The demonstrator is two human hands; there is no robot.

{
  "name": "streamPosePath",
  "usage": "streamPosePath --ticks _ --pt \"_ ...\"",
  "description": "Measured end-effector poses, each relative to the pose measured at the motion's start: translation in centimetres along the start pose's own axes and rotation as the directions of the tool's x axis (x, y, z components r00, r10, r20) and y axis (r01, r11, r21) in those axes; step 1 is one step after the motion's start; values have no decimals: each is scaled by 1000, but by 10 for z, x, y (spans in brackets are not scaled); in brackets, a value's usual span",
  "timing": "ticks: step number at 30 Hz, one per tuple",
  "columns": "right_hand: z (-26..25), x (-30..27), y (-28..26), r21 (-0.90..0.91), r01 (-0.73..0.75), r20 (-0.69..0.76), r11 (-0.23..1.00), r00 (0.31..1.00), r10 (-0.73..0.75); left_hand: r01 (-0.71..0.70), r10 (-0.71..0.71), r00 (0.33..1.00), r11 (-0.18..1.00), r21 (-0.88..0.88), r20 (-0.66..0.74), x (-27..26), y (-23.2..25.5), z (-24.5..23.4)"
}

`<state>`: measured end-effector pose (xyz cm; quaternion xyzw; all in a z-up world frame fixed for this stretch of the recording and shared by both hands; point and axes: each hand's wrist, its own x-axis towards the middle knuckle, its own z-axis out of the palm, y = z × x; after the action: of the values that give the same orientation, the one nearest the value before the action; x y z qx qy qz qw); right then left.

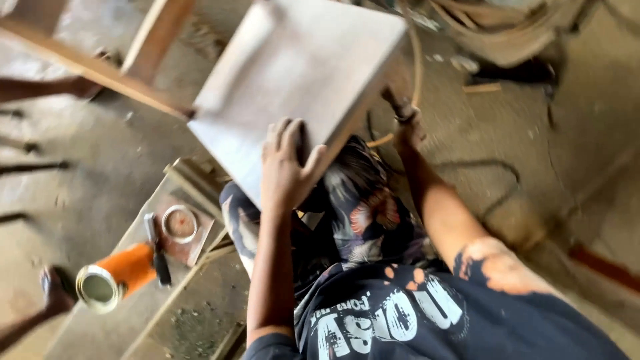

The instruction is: Sanding the wooden seat of a chair using sandpaper

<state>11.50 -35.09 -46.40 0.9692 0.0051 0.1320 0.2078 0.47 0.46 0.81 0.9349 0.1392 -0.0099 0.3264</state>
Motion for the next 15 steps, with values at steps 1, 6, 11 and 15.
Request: streamPosePath --ticks 1,6,11,15 --pt "33 22 -93 39 -113 -110 993 987 117 27 -27 1000 1000 -1 1 0 -1 -2" --pt "-87 91 -38 475 -308 794 824 554 -251 45 -46 998 998 40 35 2 -11 1" --pt "-106 63 -28 728 -402 599 555 767 -230 30 -31 999 996 83 7 0 -10 -2" --pt "-33 59 -44 665 -746 711 21 625 -322 13 -14 1000 991 133 9 0 -8 1"
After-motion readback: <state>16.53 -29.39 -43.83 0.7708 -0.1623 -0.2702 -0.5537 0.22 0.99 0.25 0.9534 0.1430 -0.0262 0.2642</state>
